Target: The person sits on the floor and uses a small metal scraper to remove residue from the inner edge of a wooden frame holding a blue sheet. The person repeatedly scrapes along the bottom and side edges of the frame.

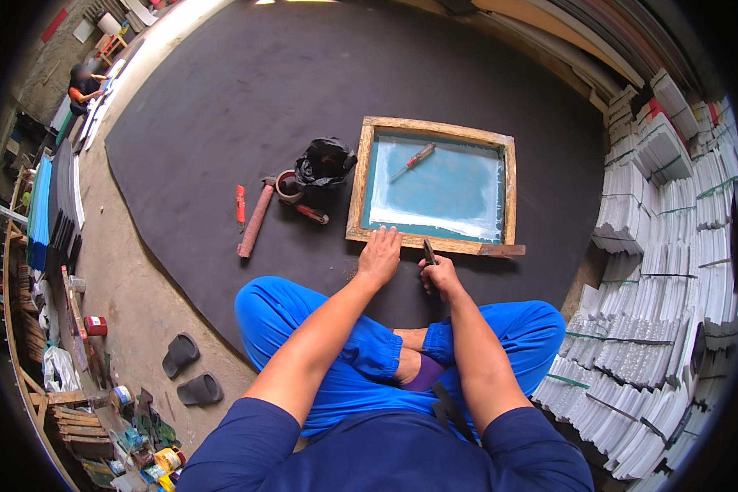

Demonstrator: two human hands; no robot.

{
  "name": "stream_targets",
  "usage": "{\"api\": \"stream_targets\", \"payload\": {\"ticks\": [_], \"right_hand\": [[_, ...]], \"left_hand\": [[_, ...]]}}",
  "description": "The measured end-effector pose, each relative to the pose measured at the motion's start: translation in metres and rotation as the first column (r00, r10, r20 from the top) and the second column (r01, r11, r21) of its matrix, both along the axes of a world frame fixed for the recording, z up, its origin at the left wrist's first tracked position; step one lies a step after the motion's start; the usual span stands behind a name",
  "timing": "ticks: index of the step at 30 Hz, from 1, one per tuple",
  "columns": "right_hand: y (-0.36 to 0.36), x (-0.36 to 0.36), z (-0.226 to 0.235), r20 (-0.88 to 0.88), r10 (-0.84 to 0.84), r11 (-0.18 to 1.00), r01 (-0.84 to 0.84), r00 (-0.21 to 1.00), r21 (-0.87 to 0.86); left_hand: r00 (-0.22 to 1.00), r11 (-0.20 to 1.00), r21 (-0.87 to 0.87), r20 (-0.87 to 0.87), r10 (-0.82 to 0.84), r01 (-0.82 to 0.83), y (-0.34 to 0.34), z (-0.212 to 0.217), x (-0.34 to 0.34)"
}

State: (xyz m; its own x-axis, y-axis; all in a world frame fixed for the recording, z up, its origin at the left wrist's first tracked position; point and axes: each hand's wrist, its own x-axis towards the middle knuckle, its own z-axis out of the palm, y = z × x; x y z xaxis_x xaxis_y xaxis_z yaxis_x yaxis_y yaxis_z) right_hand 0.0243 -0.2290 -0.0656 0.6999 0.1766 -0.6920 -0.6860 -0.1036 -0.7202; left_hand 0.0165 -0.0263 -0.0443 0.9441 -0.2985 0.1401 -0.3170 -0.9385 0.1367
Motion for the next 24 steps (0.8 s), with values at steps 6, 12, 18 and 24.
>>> {"api": "stream_targets", "payload": {"ticks": [6,12,18,24], "right_hand": [[-0.012,0.004,-0.008,-0.051,0.052,0.993,-0.046,0.997,0.112],[-0.021,0.009,-0.006,-0.175,0.050,0.959,0.001,0.983,0.282],[-0.029,0.004,-0.009,-0.218,-0.029,0.914,0.114,0.976,0.389],[0.006,-0.018,0.014,-0.011,0.176,0.934,-0.164,0.984,0.316]], "left_hand": [[0.997,1.000,0.015,-0.079,0.005,-0.004,-0.002,-0.013,0.007],[0.992,0.999,-0.034,-0.121,0.032,-0.037,-0.002,-0.016,0.011],[0.973,0.984,-0.149,-0.224,0.061,-0.097,0.001,-0.006,0.013],[0.993,0.961,-0.275,-0.104,-0.053,0.022,0.017,0.023,0.000]]}}
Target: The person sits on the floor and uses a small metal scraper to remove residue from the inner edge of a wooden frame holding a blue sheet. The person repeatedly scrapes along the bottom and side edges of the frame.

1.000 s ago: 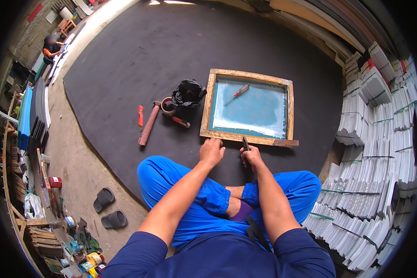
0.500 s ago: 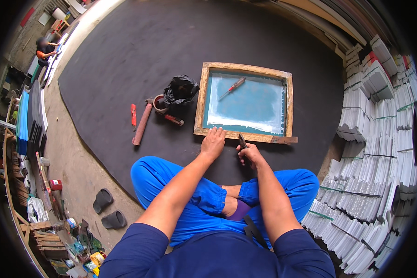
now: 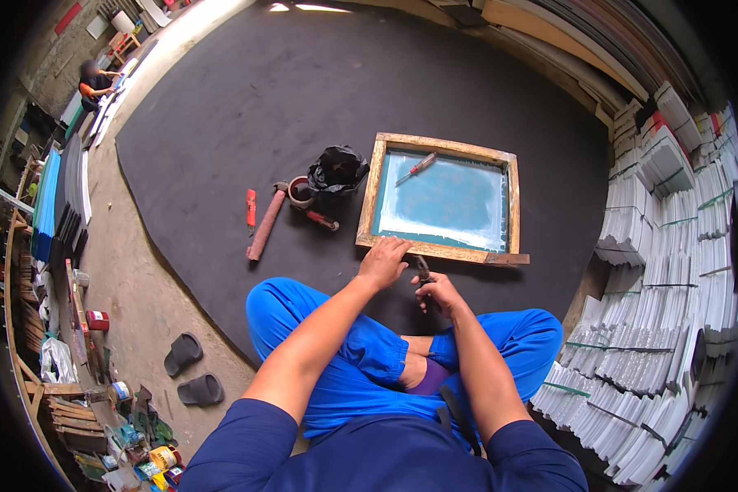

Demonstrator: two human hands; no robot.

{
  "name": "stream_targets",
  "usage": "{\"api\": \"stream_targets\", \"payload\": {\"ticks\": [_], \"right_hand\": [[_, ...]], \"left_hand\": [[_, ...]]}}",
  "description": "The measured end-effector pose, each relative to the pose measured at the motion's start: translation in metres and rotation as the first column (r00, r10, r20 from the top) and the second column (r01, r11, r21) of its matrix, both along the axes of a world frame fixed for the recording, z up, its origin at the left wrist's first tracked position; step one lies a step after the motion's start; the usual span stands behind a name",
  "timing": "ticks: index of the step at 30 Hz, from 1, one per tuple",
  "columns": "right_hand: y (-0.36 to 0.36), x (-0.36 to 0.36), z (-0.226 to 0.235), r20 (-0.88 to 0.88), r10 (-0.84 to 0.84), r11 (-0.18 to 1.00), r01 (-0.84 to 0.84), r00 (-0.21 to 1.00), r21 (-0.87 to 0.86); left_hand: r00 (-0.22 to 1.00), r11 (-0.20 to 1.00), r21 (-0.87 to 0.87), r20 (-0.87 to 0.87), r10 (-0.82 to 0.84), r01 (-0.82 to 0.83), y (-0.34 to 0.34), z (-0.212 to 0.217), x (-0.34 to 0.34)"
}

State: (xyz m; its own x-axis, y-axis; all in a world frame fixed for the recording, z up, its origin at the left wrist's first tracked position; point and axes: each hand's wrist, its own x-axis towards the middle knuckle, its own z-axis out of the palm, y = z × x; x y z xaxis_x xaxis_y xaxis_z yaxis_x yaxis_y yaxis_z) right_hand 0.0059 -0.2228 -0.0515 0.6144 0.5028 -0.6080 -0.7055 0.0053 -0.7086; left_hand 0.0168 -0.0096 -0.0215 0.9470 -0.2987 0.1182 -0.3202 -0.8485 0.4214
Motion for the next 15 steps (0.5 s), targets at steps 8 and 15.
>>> {"api": "stream_targets", "payload": {"ticks": [8,15], "right_hand": [[0.048,-0.031,0.016,-0.032,0.141,0.990,-0.141,0.989,0.020],[0.058,-0.033,0.019,-0.167,0.228,0.972,-0.233,0.959,-0.011]], "left_hand": [[0.977,0.992,0.066,-0.194,-0.091,0.105,0.051,0.019,-0.016],[0.939,0.984,0.175,-0.336,0.079,-0.020,0.055,0.016,-0.023]]}}
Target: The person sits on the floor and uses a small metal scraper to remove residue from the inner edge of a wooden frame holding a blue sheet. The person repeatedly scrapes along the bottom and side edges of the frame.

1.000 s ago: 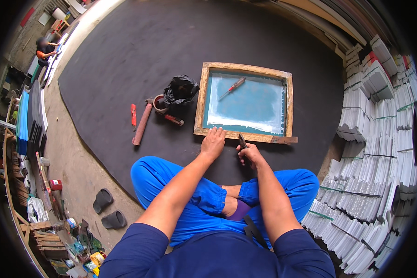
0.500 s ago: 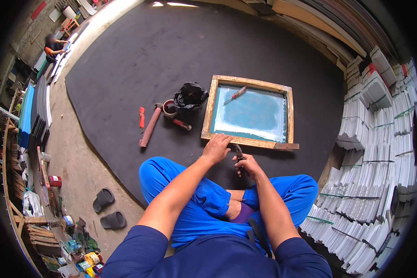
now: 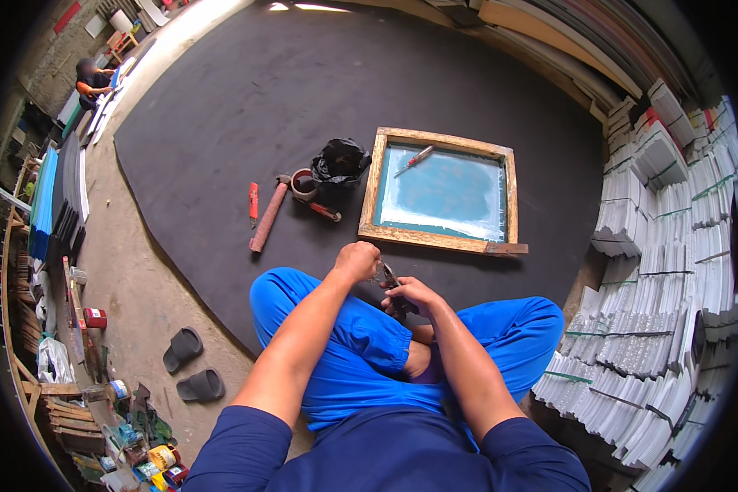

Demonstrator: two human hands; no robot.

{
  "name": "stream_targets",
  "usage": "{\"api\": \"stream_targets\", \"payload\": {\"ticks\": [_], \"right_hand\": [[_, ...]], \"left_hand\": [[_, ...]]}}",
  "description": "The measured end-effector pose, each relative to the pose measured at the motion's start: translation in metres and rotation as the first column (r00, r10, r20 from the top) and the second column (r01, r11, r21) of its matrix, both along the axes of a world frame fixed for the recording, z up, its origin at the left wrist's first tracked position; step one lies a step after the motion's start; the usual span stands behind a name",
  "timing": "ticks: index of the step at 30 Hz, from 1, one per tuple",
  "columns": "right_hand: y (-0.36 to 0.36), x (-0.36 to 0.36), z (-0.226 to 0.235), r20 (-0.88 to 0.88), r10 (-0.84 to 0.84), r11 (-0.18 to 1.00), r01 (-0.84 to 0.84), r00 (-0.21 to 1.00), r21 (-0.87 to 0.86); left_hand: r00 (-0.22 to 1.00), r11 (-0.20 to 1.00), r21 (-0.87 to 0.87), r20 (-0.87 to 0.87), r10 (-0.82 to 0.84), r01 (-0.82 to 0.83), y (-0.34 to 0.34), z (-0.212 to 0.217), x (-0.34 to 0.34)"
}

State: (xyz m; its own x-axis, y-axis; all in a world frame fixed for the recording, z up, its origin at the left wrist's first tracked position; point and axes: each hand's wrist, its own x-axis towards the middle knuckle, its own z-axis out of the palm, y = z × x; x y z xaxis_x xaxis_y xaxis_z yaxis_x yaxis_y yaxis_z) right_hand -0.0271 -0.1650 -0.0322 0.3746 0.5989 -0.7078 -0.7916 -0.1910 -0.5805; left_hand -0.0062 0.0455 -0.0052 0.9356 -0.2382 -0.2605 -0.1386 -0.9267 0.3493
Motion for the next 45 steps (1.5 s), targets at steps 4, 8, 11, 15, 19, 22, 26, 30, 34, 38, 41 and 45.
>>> {"api": "stream_targets", "payload": {"ticks": [4,8,11,15,19,22,26,30,34,38,41,45], "right_hand": [[-0.017,0.008,-0.013,0.082,-0.056,0.986,0.068,0.995,-0.154],[-0.046,0.034,-0.029,0.245,-0.157,0.916,0.234,0.957,-0.327],[-0.054,0.054,-0.026,0.298,-0.151,0.854,0.276,0.943,-0.440],[-0.055,0.069,-0.025,0.346,-0.085,0.825,0.261,0.934,-0.502],[-0.052,0.074,-0.023,0.350,-0.033,0.786,0.240,0.936,-0.570],[-0.046,0.075,-0.016,0.371,0.003,0.765,0.237,0.929,-0.599],[-0.044,0.080,-0.017,0.380,0.041,0.731,0.231,0.924,-0.642],[-0.041,0.085,-0.009,0.366,0.135,0.692,0.177,0.921,-0.700],[-0.037,0.087,-0.005,0.380,0.255,0.635,0.142,0.889,-0.759],[-0.031,0.084,-0.007,0.342,0.276,0.543,0.148,0.898,-0.827],[-0.030,0.079,-0.007,0.357,0.228,0.525,0.194,0.906,-0.829],[-0.037,0.074,-0.014,0.408,0.204,0.556,0.237,0.890,-0.797]], "left_hand": [[0.970,0.970,0.232,-0.207,0.128,-0.078,0.002,-0.010,0.001],[0.947,0.947,0.320,-0.295,0.129,-0.030,0.002,-0.005,-0.004],[0.949,0.944,0.320,-0.268,0.168,-0.077,-0.009,0.012,-0.003],[0.963,0.957,0.273,-0.215,0.161,-0.100,-0.018,0.009,0.000],[0.971,0.966,0.244,-0.194,0.137,-0.087,-0.023,0.005,0.001],[0.995,0.974,0.217,-0.061,0.073,-0.058,-0.025,-0.006,0.000],[0.995,0.985,0.169,0.103,0.007,-0.024,-0.033,-0.014,0.001],[0.987,0.981,0.195,0.148,-0.054,0.025,-0.037,-0.019,0.004],[0.987,0.983,0.179,0.151,-0.061,0.033,-0.039,-0.019,0.005],[0.986,0.986,0.162,0.159,-0.057,0.031,-0.042,-0.016,0.006],[0.988,0.986,0.165,0.146,-0.047,0.022,-0.043,-0.018,0.007],[0.996,0.989,0.148,0.093,-0.013,-0.001,-0.042,-0.016,0.008]]}}
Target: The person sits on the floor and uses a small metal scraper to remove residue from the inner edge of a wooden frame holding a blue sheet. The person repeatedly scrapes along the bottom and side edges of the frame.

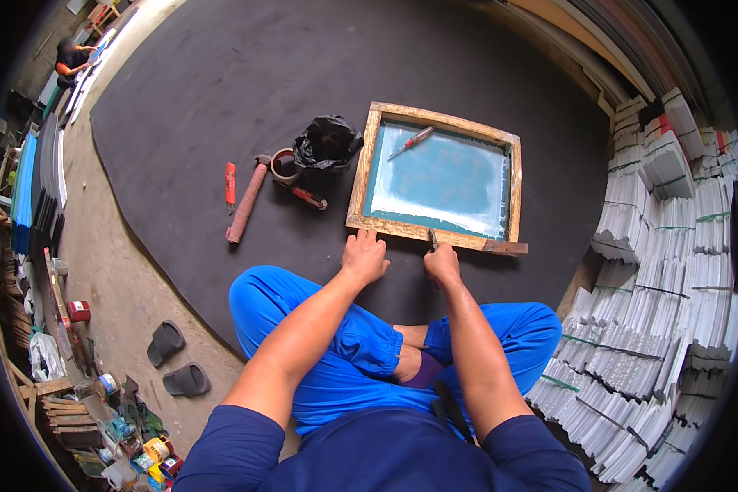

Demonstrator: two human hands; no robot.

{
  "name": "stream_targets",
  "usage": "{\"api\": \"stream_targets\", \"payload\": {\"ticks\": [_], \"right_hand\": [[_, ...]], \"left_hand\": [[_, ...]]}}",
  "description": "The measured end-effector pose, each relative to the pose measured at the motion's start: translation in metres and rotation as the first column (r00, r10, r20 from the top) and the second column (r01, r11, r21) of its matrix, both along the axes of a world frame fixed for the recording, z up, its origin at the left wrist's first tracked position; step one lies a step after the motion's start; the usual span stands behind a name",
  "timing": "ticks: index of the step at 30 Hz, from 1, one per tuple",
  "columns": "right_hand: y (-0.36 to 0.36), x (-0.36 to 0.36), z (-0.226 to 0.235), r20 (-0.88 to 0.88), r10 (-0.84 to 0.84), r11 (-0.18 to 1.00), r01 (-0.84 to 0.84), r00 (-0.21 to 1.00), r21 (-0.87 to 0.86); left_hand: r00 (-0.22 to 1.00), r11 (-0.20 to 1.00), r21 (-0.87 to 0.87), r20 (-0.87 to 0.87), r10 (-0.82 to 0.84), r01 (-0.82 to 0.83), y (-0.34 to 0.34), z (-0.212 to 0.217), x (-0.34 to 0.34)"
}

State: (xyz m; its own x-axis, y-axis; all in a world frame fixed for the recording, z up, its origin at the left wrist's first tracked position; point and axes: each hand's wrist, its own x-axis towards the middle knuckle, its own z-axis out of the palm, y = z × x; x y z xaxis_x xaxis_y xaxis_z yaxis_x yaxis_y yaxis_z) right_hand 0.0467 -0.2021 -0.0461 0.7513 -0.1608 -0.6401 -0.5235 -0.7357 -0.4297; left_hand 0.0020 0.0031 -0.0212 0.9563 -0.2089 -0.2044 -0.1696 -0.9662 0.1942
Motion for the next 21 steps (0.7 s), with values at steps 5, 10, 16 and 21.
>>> {"api": "stream_targets", "payload": {"ticks": [5,10,16,21], "right_hand": [[0.001,-0.008,-0.008,0.082,-0.080,0.991,0.071,0.993,0.112],[-0.014,-0.019,-0.021,-0.127,-0.280,0.633,0.282,0.952,0.720],[-0.005,-0.051,-0.018,-0.039,-0.040,0.685,0.056,0.998,0.726],[0.026,-0.069,-0.001,-0.086,0.141,0.722,-0.043,0.986,0.691]], "left_hand": [[1.000,1.000,-0.001,0.006,0.013,-0.013,0.001,0.000,0.001],[0.999,0.996,-0.077,0.026,0.044,-0.042,0.004,-0.005,-0.002],[0.981,0.945,-0.314,0.194,-0.030,0.091,0.008,-0.006,0.002],[0.979,0.969,-0.197,0.169,-0.117,0.150,0.007,-0.008,-0.003]]}}
